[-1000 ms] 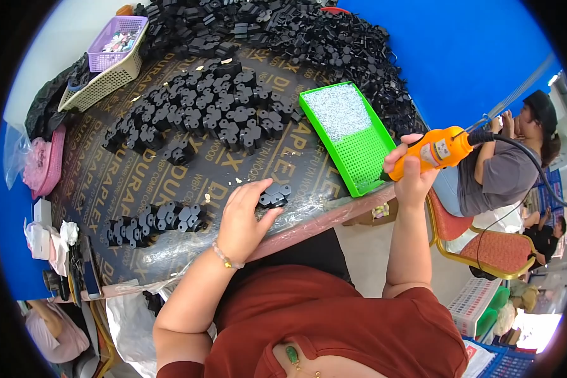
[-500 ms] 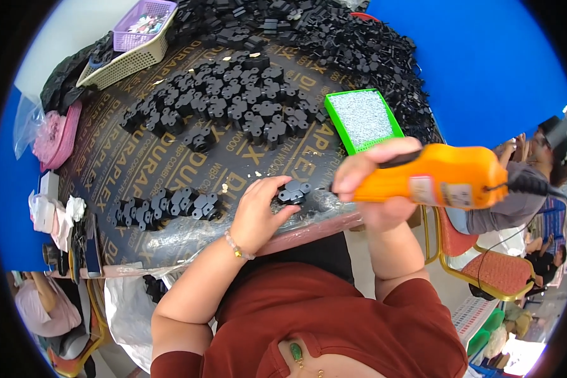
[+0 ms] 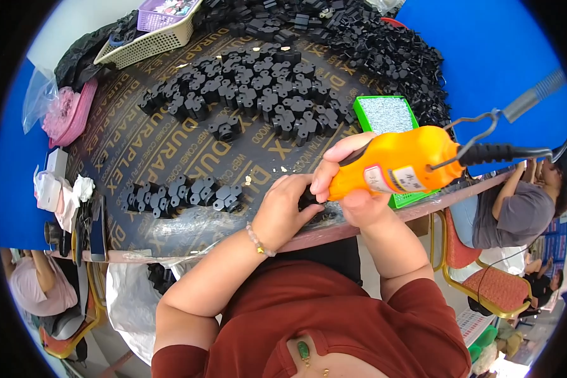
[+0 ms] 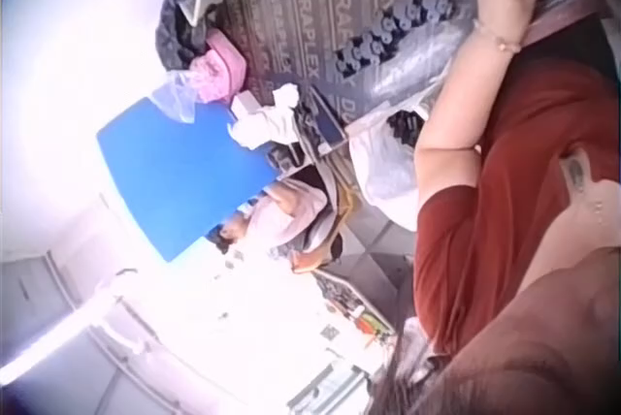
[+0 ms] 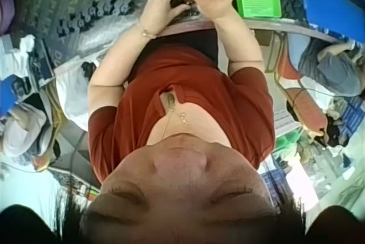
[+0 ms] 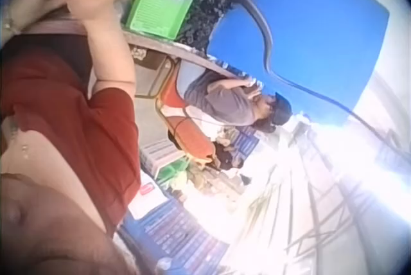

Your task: The worker is assembling small black plastic components by using an electric screwdriver to drive screws into pre-aligned holes.

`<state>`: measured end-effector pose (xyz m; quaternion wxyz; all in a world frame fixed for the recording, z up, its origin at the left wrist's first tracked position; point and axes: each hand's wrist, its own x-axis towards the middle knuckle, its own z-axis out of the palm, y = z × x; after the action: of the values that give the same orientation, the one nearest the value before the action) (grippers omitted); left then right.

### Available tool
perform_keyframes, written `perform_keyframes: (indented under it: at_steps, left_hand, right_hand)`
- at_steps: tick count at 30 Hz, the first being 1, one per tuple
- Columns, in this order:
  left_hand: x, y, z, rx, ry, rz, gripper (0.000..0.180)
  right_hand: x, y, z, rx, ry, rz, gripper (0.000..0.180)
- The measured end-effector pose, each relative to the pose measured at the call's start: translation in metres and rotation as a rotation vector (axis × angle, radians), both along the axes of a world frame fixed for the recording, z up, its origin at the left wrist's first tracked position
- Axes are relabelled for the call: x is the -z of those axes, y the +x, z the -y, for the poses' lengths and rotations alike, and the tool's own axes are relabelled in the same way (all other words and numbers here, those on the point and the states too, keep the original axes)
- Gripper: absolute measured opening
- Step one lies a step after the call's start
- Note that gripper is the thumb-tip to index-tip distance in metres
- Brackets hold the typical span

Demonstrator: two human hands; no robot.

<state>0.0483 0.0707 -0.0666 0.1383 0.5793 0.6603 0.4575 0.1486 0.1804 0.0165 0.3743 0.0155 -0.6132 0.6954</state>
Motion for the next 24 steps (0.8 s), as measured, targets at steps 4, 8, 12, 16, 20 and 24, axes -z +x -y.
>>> perform_keyframes:
  at_steps: [4,8,12,16,20,24]
  left_hand:
    - [0.012,0.002,-0.004,0.020,0.085,0.065,0.041]
    - [0.013,0.003,-0.004,0.007,0.107,0.066,0.042]
    - [0.009,0.003,-0.002,-0.007,0.070,0.002,0.041]
    - [0.003,0.004,-0.001,-0.042,0.006,-0.033,0.038]
    - [-0.016,0.003,0.008,-0.068,-0.101,-0.163,0.040]
    - [-0.049,-0.017,0.038,-0.216,-0.260,-0.574,0.051]
  right_hand:
    - [0.014,-0.004,-0.003,-0.102,-0.033,0.016,0.061]
    - [0.018,-0.008,0.001,-0.147,-0.046,-0.001,0.059]
    - [0.016,-0.007,0.010,-0.023,-0.066,0.060,0.061]
    - [0.020,-0.009,0.014,0.188,0.010,0.064,0.062]
    - [0.015,-0.005,0.007,0.134,0.020,-0.001,0.067]
    - [-0.013,0.028,0.002,0.062,0.029,-0.274,0.075]
